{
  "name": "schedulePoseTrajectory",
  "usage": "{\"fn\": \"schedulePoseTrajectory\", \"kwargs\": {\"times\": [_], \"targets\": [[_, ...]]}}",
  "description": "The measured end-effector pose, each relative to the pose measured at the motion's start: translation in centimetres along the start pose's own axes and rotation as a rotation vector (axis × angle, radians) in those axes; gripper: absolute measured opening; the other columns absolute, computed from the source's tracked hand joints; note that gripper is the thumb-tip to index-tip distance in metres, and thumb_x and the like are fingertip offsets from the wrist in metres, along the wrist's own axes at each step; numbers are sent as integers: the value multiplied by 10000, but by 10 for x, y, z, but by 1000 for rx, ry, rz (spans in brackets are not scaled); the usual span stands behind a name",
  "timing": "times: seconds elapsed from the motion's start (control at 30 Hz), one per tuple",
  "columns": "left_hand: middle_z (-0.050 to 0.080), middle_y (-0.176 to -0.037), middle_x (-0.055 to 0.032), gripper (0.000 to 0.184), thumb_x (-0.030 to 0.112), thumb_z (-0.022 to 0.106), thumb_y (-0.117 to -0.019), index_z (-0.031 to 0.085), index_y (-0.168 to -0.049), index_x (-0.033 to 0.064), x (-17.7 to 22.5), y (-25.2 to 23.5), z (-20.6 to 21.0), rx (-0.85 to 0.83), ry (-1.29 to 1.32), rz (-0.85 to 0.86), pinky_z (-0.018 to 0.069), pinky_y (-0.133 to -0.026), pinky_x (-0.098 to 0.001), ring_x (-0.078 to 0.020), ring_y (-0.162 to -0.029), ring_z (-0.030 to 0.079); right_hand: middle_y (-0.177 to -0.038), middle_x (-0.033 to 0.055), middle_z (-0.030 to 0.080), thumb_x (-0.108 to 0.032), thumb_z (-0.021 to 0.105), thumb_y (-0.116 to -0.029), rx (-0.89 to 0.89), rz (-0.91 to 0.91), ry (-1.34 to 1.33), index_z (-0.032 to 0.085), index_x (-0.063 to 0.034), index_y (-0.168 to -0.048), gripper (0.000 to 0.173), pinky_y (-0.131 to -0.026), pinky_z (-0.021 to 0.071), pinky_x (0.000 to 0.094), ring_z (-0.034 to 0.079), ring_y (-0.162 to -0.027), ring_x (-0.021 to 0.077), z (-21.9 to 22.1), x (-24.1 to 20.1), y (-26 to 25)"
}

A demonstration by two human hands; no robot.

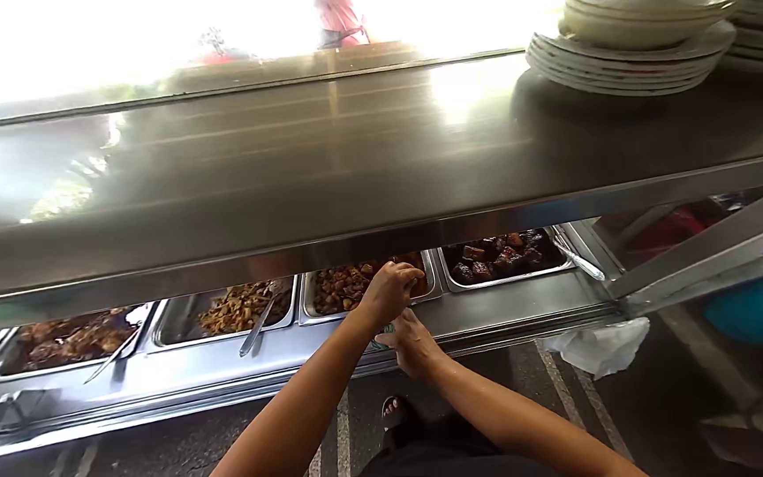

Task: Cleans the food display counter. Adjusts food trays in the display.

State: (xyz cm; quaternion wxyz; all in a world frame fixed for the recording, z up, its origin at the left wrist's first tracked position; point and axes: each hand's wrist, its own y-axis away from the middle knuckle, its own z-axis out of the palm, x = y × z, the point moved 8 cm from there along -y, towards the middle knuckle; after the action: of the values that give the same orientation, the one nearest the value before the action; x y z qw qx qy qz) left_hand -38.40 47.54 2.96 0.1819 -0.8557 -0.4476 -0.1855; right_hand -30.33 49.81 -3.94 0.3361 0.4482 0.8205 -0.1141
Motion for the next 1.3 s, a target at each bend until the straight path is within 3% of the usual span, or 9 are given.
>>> {"fn": "schedulePoseTrajectory", "kwargs": {"times": [0.2, 0.3, 0.43, 0.53, 0.63, 0.77, 0.9, 1.03, 1.3], "targets": [[726, -1187, -115, 234, 23, 562, -1006, 757, -1133, 45, -3, 8, 0, -16, 40, 24, 492, -1023, -443, -272, -1133, 665, -1293, 133, 664, -24, 590, -957, 61, 9, 59, 800, -95, -1012, 229, -1027, 492, 513, 585, -1229, 351, -26, 27, 9], [729, -1180, -114, 247, 7, 557, -999, 760, -1133, 49, -4, 8, -3, -11, 35, 19, 496, -1015, -446, -277, -1119, 671, -1252, 114, 680, -42, 623, -947, 115, 97, 157, 794, -97, -969, 181, -1039, 491, 511, 596, -1213, 332, -57, 74, 34], [729, -1176, -114, 246, 1, 557, -995, 756, -1133, 45, -6, 9, -3, 17, 43, 13, 498, -1017, -452, -279, -1110, 672, -1163, 135, 708, 57, 663, -886, 277, 228, 281, 793, -94, -905, 200, -982, 515, 555, 635, -1127, 366, -125, 151, 96], [729, -1158, -129, 238, -3, 569, -985, 757, -1126, 38, -2, 9, 0, 35, 40, 31, 504, -1020, -457, -292, -1116, 675, -1194, 205, 695, 105, 671, -880, 374, 369, 351, 781, -37, -935, 188, -958, 507, 643, 645, -1104, 451, -173, 204, 146], [729, -1164, -130, 252, -14, 566, -981, 759, -1132, 46, 2, 6, 6, 35, 37, 15, 496, -1039, -447, -286, -1138, 670, -1252, 247, 677, 81, 652, -920, 429, 474, 407, 789, -39, -1048, 223, -976, 492, 664, 632, -1139, 495, -193, 233, 173], [728, -1145, -142, 250, -24, 567, -972, 758, -1123, 35, 11, -2, 11, 43, 54, -17, 507, -1008, -452, -294, -1093, 680, -1232, 263, 674, 24, 655, -941, 441, 448, 312, 792, -48, -1079, 207, -988, 494, 636, 635, -1143, 475, -177, 204, 155], [730, -1136, -145, 241, -23, 576, -970, 758, -1120, 28, 23, -8, 17, 51, 68, -35, 510, -1003, -450, -296, -1084, 683, -1217, 198, 691, -25, 610, -962, 415, 180, 111, 795, -80, -1062, 217, -980, 544, 544, 670, -1118, 382, -120, 132, 109], [733, -1119, -142, 234, -31, 585, -964, 761, -1105, 33, 28, -6, 17, 74, 66, -50, 516, -1000, -447, -287, -1074, 688, -1206, 168, 692, -28, 614, -964, 421, -53, -20, 797, -95, -1064, 219, -952, 565, 493, 678, -1072, 338, -86, 97, 72], [731, -1145, -142, 256, -60, 577, -953, 765, -1100, 33, 24, 9, 9, 131, 55, -116, 512, -1010, -458, -294, -1101, 684, -1133, 127, 705, 23, 594, -959, 353, -203, 97, 792, -95, -1027, 241, -940, 566, 485, 681, -1054, 292, -146, 107, 70]]}}
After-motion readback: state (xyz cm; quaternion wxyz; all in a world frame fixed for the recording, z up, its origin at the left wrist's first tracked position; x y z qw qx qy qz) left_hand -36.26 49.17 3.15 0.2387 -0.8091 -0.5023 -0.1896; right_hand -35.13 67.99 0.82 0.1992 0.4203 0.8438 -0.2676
